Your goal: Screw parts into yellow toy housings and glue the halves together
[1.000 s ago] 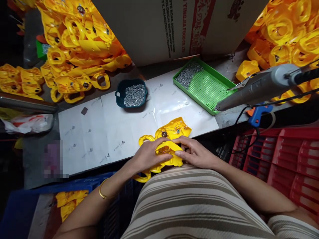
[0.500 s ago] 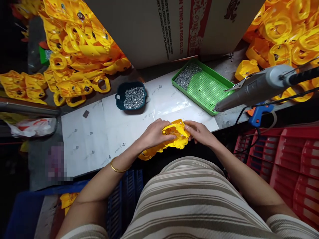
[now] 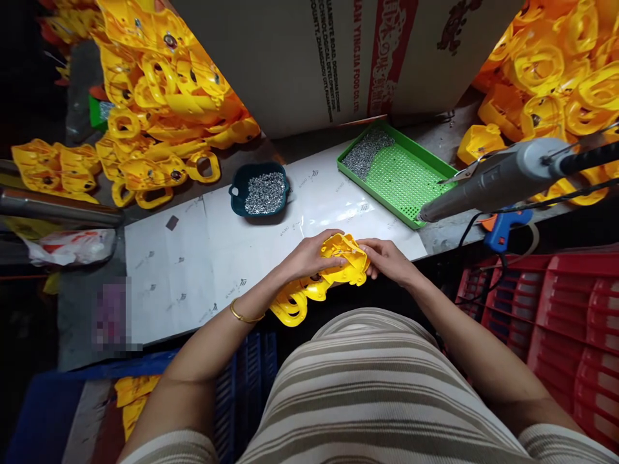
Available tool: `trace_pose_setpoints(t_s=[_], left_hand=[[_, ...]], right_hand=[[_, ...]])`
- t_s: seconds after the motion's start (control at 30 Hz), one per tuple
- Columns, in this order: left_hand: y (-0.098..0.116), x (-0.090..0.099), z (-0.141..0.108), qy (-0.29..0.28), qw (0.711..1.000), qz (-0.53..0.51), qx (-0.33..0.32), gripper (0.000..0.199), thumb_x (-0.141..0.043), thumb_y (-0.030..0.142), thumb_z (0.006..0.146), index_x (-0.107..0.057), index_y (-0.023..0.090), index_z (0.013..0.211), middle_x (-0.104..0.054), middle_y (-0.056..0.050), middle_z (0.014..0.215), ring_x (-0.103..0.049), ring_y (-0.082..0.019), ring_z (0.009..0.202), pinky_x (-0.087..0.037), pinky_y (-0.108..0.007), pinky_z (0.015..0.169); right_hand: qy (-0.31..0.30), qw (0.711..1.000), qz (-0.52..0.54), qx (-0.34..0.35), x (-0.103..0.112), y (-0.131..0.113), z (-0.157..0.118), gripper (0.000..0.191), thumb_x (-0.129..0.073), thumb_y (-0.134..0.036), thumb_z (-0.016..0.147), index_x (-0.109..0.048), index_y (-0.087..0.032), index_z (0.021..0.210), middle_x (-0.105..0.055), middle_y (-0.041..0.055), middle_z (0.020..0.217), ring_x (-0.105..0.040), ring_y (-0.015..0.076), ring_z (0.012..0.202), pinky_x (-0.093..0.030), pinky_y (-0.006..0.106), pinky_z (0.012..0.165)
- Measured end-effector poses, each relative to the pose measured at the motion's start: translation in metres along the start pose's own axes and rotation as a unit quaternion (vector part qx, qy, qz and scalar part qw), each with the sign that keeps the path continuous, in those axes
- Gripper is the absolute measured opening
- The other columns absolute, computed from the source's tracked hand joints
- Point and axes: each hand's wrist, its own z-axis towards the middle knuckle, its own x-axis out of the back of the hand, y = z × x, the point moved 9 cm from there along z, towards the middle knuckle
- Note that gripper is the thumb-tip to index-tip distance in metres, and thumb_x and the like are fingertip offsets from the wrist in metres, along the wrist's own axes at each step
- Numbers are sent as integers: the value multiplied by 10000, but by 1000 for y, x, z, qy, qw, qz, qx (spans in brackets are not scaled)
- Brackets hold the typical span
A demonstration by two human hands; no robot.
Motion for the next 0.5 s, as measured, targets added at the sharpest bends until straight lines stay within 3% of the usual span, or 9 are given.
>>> trace_pose_setpoints(t_s=[0.13,0.2,0.3,0.37,0.43,0.5], left_hand=[[-4,-1,1,22,999,-20,10,596,-658,498,784,-522,225,1296,-630,-76,1241,-594,-283,1114,-449,-369,948],[-4,-1,0,34,999,-20,13,588,-658,487,783,-523,225,1293,-639,-72,1218,-607,-275,1088,-454,-372,945],[-2,1,-5,39,999,-29,23,606,-656,490,777,-510,214,1297,-662,-72,1168,-625,-279,1058,-464,-395,948],[-5,2,-12,26,997,-55,39,678,-653,520,771,-462,198,1336,-662,-89,1177,-623,-299,1078,-463,-427,968],[-9,2,-18,-5,992,-119,31,786,-672,549,753,-394,199,1399,-574,-115,1343,-541,-314,1232,-403,-432,1063],[-15,-4,-26,-64,979,-194,13,917,-700,602,707,-322,254,1467,-441,-94,1484,-442,-318,1341,-356,-425,1118]], right_hand=[[-4,1000,3,-23,-1,3,1,599,-455,-598,884,-600,-108,1197,-610,12,633,-560,81,483,-479,172,421],[-2,1000,-14,-28,-3,2,0,627,-455,-630,869,-578,-135,1235,-652,52,779,-579,93,535,-469,178,404],[26,998,-63,12,-6,-11,-3,658,-637,-608,763,-563,-179,1256,-642,86,1050,-572,91,598,-411,168,372],[-9,999,-46,14,-15,-15,-2,591,-610,-605,785,-612,-167,1183,-648,47,910,-516,71,547,-378,167,390],[-22,998,-55,33,-15,-23,2,541,-624,-594,776,-674,-135,1059,-614,6,724,-477,67,499,-383,187,426],[-29,998,-43,39,-9,-26,7,478,-678,-529,753,-687,-149,1042,-601,-14,713,-473,64,527,-391,191,481]])
